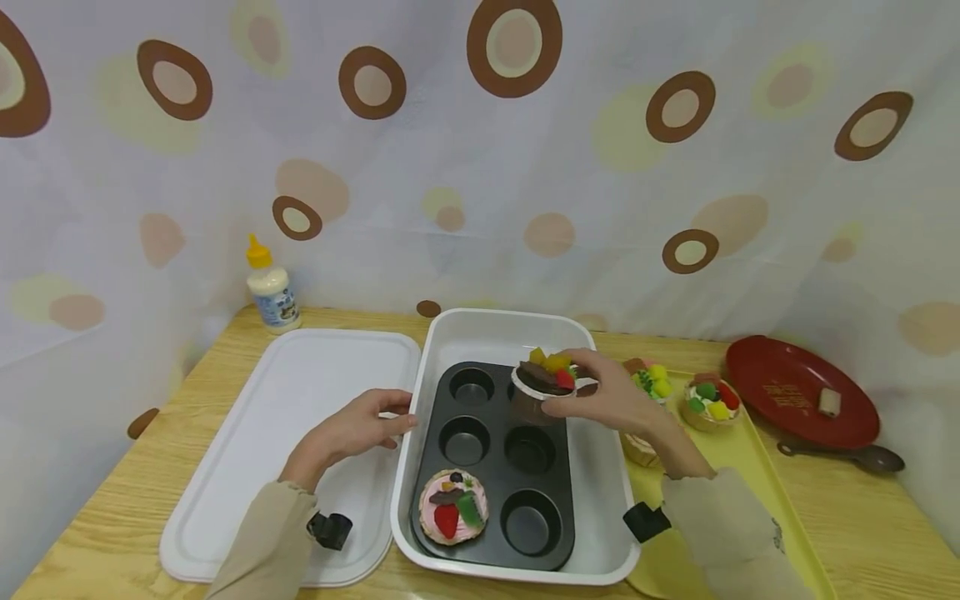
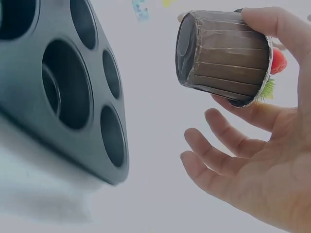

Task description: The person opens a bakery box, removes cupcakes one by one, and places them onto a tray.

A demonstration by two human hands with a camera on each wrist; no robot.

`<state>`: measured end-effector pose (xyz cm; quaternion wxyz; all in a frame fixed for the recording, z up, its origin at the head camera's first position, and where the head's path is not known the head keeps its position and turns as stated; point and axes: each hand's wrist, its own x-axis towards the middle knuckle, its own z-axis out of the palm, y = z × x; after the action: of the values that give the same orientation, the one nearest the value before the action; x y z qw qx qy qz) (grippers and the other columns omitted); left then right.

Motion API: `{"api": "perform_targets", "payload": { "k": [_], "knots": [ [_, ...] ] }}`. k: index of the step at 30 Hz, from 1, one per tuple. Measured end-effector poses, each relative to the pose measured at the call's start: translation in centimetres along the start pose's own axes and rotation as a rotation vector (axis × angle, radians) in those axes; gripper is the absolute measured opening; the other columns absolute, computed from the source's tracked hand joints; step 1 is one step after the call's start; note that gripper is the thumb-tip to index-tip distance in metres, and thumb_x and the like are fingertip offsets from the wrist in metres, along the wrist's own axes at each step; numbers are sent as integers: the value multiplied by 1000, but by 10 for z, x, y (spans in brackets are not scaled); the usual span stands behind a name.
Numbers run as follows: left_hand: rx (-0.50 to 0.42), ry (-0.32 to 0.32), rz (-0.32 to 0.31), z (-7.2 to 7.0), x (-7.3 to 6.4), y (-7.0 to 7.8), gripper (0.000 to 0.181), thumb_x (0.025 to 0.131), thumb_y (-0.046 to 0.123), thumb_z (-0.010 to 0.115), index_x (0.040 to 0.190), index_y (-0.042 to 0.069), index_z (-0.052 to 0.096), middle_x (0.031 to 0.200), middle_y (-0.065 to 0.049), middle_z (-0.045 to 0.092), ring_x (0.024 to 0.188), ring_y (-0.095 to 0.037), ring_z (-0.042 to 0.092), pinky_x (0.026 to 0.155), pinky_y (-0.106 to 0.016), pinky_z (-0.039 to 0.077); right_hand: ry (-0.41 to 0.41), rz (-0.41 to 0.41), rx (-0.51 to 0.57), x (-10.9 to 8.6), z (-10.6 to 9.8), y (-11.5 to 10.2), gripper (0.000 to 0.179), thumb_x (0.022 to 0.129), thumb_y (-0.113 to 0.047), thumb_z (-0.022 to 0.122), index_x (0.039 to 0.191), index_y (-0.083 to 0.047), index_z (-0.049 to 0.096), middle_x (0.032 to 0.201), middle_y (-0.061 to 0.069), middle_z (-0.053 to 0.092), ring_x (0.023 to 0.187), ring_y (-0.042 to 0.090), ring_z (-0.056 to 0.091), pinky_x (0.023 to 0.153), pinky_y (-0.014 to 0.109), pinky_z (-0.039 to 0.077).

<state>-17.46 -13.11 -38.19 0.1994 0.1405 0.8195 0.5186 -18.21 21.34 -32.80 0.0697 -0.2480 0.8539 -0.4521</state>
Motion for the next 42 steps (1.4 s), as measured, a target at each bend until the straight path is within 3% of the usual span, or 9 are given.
{"api": "perform_targets", "payload": {
  "k": [5,11,18,23,28,34,39,42],
  "knots": [
    [-5,4,-2,-1,-1,0,46,96,14,58,135,-8,47,126,-22,54,100,-23,58,81,-38,55,30,19,-46,-16,-17,1,49,83,-22,74,124,-3,57,113,11,59,96,26,57,80,34,54],
    [-4,-4,5,0,-1,0,47,97,15,57,135,-9,46,126,-22,54,101,-23,58,81,-38,55,43,59,-116,-40,-32,-2,48,82,-23,74,123,-4,57,113,9,58,100,26,56,82,37,52],
    [-5,-3,8,-1,-1,-2,47,96,15,58,135,-9,46,126,-22,54,101,-24,58,81,-38,55,77,70,-201,-65,-43,4,54,80,-21,76,126,-2,56,111,10,61,94,25,60,75,28,54],
    [-5,-5,11,0,0,-3,47,96,16,58,135,-9,46,127,-22,54,102,-24,58,80,-37,55,100,122,-286,-87,-55,12,57,80,-21,77,128,-1,55,115,12,61,95,23,60,73,29,53],
    [5,2,2,0,-1,-1,47,97,15,57,135,-8,46,127,-22,54,101,-23,58,80,-37,55,144,152,-334,-105,-70,23,57,79,-18,78,128,0,55,122,16,57,94,9,58,74,26,53],
    [6,5,-8,1,-2,0,46,97,15,57,135,-8,47,126,-21,54,100,-23,58,81,-37,55,166,260,-350,-122,-83,44,64,82,-23,76,135,2,48,119,14,59,95,21,59,68,24,52],
    [3,-5,-7,1,-3,2,48,97,16,57,136,-9,45,128,-23,53,101,-23,57,82,-37,55,188,293,-356,-137,-92,66,58,83,-24,76,132,-3,52,112,-7,60,88,6,59,64,27,51],
    [13,-2,-9,1,-2,2,48,97,16,57,136,-9,45,129,-23,53,101,-23,57,81,-37,55,163,329,-363,-145,-96,75,59,85,-25,74,133,-1,50,116,2,61,89,13,60,64,29,50]
  ]
}}
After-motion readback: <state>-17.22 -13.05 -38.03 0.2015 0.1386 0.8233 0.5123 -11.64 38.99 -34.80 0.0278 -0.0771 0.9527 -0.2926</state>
